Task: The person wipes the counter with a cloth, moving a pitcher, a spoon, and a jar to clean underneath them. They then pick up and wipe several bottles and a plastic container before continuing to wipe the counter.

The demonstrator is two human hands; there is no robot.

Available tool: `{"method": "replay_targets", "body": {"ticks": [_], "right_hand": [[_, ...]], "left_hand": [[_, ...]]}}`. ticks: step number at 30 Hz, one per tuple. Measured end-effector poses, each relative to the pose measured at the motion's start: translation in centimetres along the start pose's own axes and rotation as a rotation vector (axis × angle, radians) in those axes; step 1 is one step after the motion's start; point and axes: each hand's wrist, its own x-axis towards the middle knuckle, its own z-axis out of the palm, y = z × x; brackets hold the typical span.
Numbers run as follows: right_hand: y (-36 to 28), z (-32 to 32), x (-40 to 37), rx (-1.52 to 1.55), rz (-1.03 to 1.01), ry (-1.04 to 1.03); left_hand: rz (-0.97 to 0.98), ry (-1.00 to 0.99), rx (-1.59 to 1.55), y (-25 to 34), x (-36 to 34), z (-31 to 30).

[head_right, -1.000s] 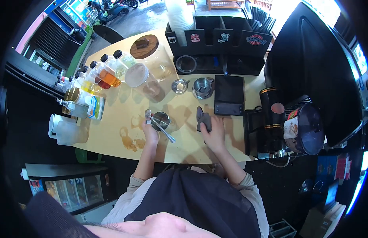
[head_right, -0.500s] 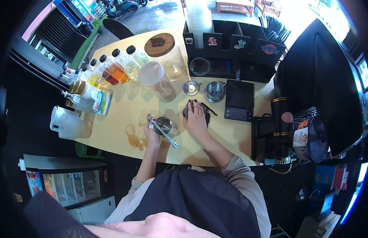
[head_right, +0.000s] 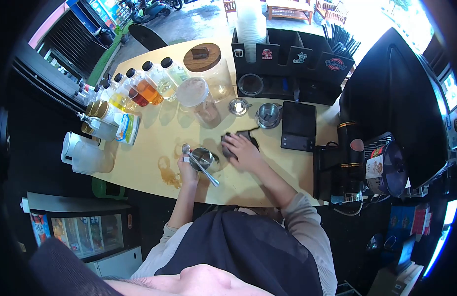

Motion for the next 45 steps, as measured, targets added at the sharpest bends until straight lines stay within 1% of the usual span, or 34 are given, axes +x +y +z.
{"method": "replay_targets", "body": {"ticks": [2, 4, 6, 7, 8, 10, 14, 16, 17, 18, 20, 21, 22, 24, 26, 30, 33, 34, 36, 38, 40, 42, 45], "right_hand": [[-1.8, -1.3, -2.1, 0.035, -0.005, -0.008], [-1.9, -1.5, -2.6, 0.069, -0.006, -0.018], [-1.1, -0.2, -2.4, -0.025, 0.128, 0.079], [-0.3, 0.9, -1.7, -0.088, 0.185, 0.106], [0.5, 2.0, -0.9, -0.086, 0.182, 0.105], [1.7, 3.3, 1.4, -0.215, 0.343, 0.231], [2.9, 4.2, 5.2, -0.233, 0.382, 0.237], [2.9, 3.8, 5.8, -0.213, 0.288, 0.161], [2.8, 3.7, 5.6, -0.216, 0.247, 0.175], [2.6, 3.4, 5.4, -0.219, 0.254, 0.178], [2.2, 3.0, 4.5, -0.162, 0.098, 0.110], [1.6, 2.7, 3.9, -0.128, 0.047, 0.119], [0.8, 2.5, 3.0, -0.132, 0.056, 0.121], [-0.8, 2.2, 1.2, -0.061, -0.021, 0.071], [-2.4, 1.9, -1.3, -0.062, -0.002, 0.051], [-4.3, 0.7, -6.4, -0.055, 0.109, 0.036], [-4.3, -0.4, -8.9, -0.082, 0.320, 0.054], [-3.8, -0.5, -9.1, -0.084, 0.324, 0.053], [-2.7, -0.4, -8.8, -0.135, 0.494, 0.189], [-1.8, 0.0, -7.5, -0.163, 0.538, 0.215], [-1.4, 0.9, -5.6, -0.214, 0.625, 0.271], [-1.9, 1.6, -4.1, -0.220, 0.608, 0.277], [-3.9, 2.5, -2.4, -0.170, 0.407, 0.253]], "left_hand": [[-0.008, 0.040, -0.001, -0.2, 0.1, -0.7], [-0.005, 0.028, -0.001, 0.0, 0.2, -1.1], [-0.004, 0.018, 0.001, 0.3, -0.1, -1.4], [-0.019, 0.032, 0.010, 0.5, -0.2, -1.4], [-0.032, 0.045, 0.019, 0.8, -0.3, -1.4], [-0.033, 0.055, -0.005, 0.4, -0.2, -1.9], [-0.043, 0.064, 0.005, 0.5, -0.7, -2.5], [-0.045, 0.065, 0.008, 0.4, -0.9, -2.7], [-0.045, 0.068, 0.010, 0.3, -1.0, -2.7], [-0.048, 0.061, 0.011, 0.5, -1.2, -2.6], [-0.053, 0.040, 0.027, 0.8, -1.6, -2.1], [-0.058, 0.032, 0.027, 0.7, -1.7, -1.9], [-0.068, 0.037, 0.046, 0.6, -1.7, -1.7], [-0.083, 0.031, 0.066, 0.5, -1.8, -1.3], [-0.070, -0.017, 0.021, 0.6, -2.0, -0.8], [-0.087, -0.046, 0.009, 0.6, -2.1, -0.2], [-0.079, -0.103, -0.034, 0.8, -2.1, 0.2], [-0.098, -0.089, -0.031, 0.8, -1.9, 0.3], [-0.118, -0.078, -0.027, 1.0, -1.5, 0.4], [-0.119, -0.082, -0.032, 1.1, -1.1, 0.1], [-0.111, -0.087, -0.021, 1.7, -1.1, 0.1], [-0.103, -0.099, -0.006, 2.1, -0.6, -0.1], [-0.101, -0.114, 0.035, 2.3, 0.2, -0.7]]}}
